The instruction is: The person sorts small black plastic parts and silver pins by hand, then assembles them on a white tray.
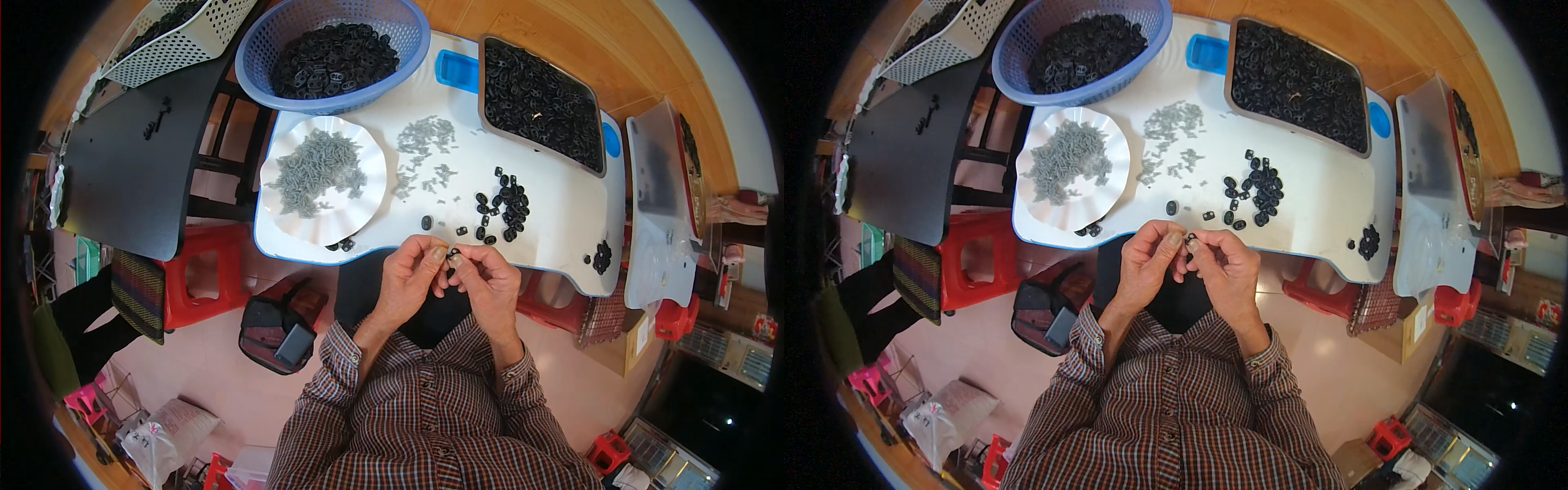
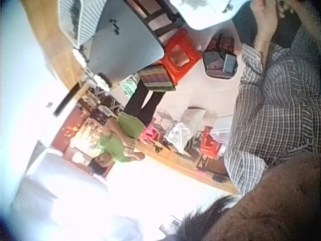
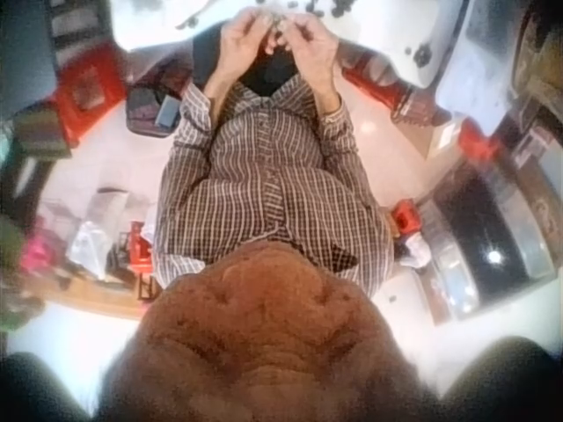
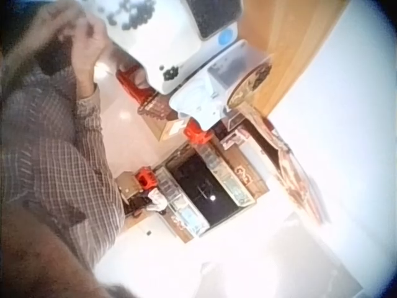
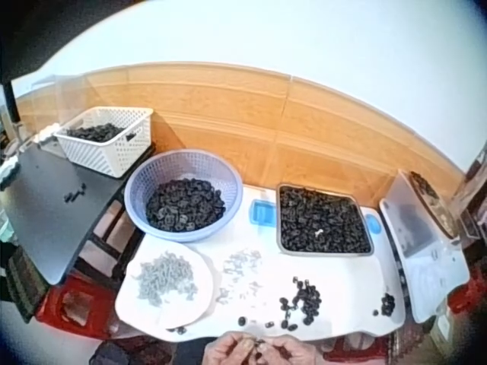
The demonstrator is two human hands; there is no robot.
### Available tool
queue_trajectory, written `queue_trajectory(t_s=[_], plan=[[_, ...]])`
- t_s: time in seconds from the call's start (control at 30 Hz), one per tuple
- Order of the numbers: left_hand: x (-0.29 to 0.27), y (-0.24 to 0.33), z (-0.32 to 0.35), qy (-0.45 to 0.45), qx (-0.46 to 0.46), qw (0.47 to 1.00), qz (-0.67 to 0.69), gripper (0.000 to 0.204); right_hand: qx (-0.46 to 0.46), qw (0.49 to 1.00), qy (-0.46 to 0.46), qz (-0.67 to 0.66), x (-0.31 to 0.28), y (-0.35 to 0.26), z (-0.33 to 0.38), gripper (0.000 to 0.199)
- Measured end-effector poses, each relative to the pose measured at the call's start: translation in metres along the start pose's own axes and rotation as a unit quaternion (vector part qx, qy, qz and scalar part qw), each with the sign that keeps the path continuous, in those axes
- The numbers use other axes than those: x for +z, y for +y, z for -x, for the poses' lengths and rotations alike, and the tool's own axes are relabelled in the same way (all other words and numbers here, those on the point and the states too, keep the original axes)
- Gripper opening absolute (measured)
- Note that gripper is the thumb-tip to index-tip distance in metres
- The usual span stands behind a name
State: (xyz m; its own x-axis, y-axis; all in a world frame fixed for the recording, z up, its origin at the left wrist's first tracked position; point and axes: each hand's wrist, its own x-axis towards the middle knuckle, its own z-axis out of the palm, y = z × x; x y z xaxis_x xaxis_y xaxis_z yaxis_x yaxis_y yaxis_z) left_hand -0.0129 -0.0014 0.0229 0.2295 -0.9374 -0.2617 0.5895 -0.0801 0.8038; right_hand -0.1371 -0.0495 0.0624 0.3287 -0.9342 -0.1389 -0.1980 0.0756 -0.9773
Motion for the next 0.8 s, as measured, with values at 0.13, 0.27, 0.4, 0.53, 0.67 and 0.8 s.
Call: queue_trajectory(t_s=[0.13,0.27,0.4,0.53,0.67,0.8], plan=[[0.001,-0.003,-0.001,-0.009,0.038,0.998,-0.043,0.015,0.002,1.000,0.004,-0.004,-0.001,0.000,0.001,0.014],[0.003,-0.006,0.001,0.007,0.074,0.992,-0.099,0.014,0.001,1.000,0.001,-0.025,0.001,0.001,0.003,0.015],[0.004,-0.008,0.004,0.010,0.074,0.990,-0.119,0.013,-0.022,1.000,-0.001,-0.013,0.001,0.001,0.004,0.013],[0.007,-0.012,0.002,0.001,0.086,0.987,-0.138,0.012,-0.070,0.997,0.018,0.012,0.002,0.006,0.005,0.011],[0.008,-0.010,0.001,-0.011,0.055,0.991,-0.119,0.012,-0.070,0.997,0.009,0.014,-0.002,0.003,0.003,0.011],[0.012,-0.009,0.001,0.002,0.037,0.999,-0.031,0.013,-0.047,0.998,0.000,-0.048,-0.003,0.003,0.004,0.014]])
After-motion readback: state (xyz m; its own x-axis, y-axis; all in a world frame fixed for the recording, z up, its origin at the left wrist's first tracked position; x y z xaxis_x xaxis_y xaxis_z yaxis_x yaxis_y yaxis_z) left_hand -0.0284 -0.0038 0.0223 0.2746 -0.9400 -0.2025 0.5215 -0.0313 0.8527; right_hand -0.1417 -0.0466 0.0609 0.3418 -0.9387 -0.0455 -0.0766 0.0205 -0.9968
